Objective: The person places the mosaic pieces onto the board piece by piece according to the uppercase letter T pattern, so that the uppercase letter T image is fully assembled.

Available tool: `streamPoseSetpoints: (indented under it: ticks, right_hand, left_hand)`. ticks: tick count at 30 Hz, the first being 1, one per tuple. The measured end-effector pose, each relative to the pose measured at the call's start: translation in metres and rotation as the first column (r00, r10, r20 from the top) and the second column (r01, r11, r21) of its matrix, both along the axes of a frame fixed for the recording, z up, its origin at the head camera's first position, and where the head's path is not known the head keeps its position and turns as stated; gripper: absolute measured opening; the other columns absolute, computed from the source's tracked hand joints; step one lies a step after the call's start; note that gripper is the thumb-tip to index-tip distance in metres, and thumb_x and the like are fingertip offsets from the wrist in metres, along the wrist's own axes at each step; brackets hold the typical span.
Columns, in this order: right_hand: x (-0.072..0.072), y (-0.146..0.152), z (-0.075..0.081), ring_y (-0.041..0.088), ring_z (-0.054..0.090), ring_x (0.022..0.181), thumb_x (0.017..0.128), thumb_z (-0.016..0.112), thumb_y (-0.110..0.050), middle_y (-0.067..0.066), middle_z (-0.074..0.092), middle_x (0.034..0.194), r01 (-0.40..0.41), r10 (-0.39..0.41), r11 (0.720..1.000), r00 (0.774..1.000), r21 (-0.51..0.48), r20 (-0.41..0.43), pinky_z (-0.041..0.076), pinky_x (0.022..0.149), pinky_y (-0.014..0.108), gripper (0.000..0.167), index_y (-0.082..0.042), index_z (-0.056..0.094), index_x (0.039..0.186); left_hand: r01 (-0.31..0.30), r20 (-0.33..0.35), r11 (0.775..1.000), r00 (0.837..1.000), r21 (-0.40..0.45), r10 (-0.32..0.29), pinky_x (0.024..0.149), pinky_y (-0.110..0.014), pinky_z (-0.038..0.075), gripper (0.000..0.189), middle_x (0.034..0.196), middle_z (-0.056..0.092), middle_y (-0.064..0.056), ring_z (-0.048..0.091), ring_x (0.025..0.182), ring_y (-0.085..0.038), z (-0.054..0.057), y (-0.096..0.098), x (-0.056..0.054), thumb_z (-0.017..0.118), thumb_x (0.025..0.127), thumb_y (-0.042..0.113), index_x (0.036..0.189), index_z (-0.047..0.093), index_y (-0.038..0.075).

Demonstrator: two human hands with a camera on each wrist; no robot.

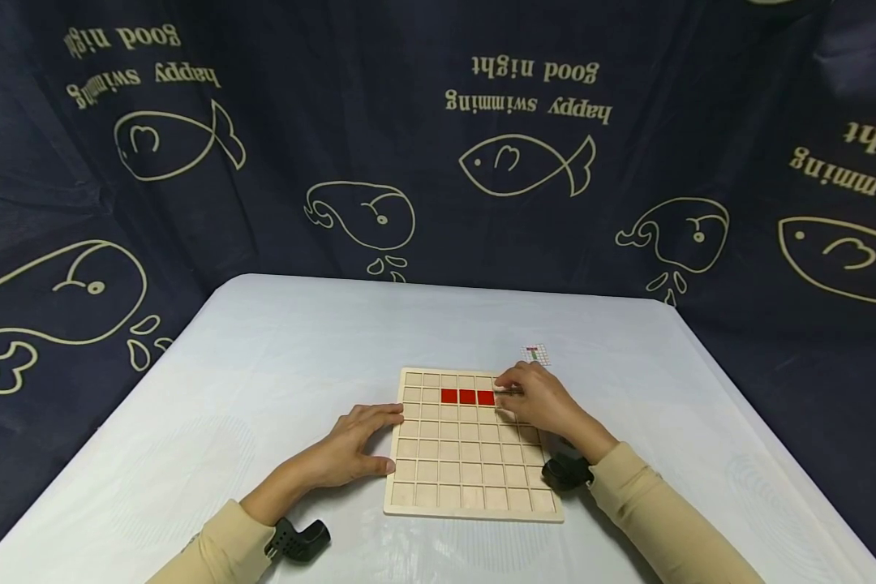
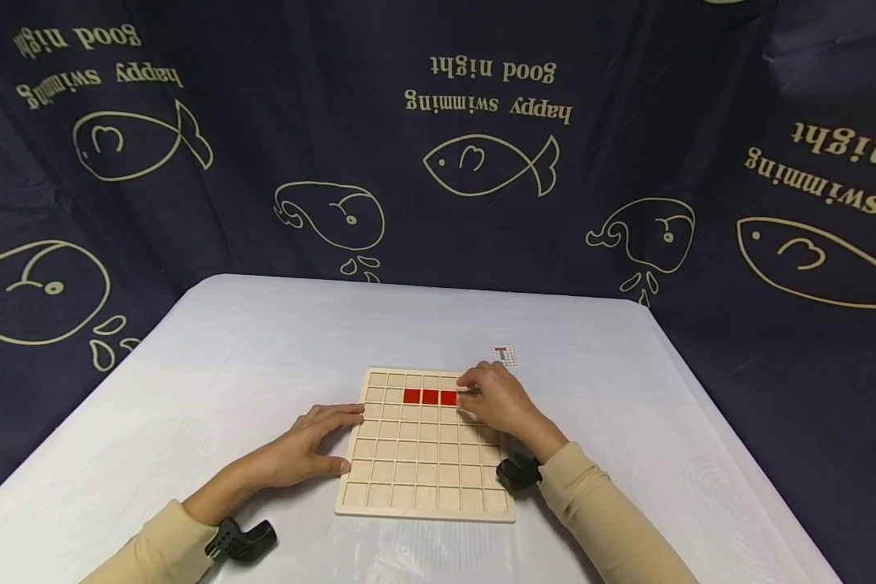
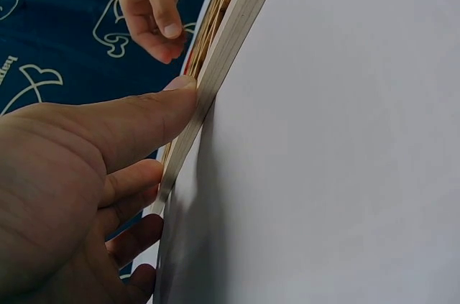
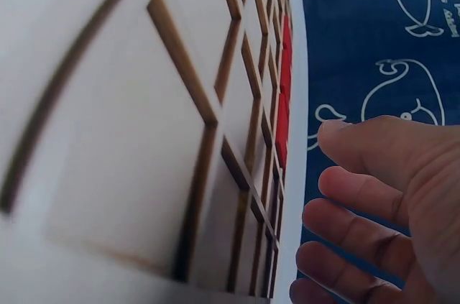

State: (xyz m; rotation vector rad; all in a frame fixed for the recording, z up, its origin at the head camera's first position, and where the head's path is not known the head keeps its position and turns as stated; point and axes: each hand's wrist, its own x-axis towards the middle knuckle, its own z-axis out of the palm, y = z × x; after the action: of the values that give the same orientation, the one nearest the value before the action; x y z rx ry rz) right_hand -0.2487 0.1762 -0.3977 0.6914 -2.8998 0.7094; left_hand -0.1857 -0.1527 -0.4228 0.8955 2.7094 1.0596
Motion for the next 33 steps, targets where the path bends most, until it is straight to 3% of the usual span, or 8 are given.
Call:
streamPoseSetpoints:
  ticks: [18, 33]
  right_hand:
    - [0.009, 0.018, 0.005, 0.023, 0.055, 0.102, 0.086, 0.067, -0.025, 0.004, 0.063, 0.107, 0.072, -0.072, 0.996, 0.997, -0.051, 0.008, 0.048, 0.082, 0.044, 0.028, -0.011, 0.068, 0.110]
    - [0.014, 0.039, -0.002, 0.021, 0.055, 0.095, 0.083, 0.070, -0.021, 0.002, 0.064, 0.097, 0.105, -0.107, 0.994, 0.993, -0.034, -0.050, 0.048, 0.079, 0.041, 0.022, -0.011, 0.070, 0.104]
  left_hand:
    - [0.008, 0.001, 1.000, 1.000, 0.002, -0.008, 0.104, -0.057, 0.023, 0.063, 0.148, 0.040, -0.007, 0.034, 0.134, -0.031, 0.000, -0.001, 0.000, 0.073, 0.080, 0.029, 0.134, 0.050, 0.008]
    - [0.008, 0.003, 1.000, 1.000, -0.001, -0.008, 0.103, -0.057, 0.024, 0.063, 0.149, 0.039, -0.007, 0.034, 0.133, -0.031, 0.000, 0.000, 0.000, 0.073, 0.080, 0.030, 0.134, 0.049, 0.008]
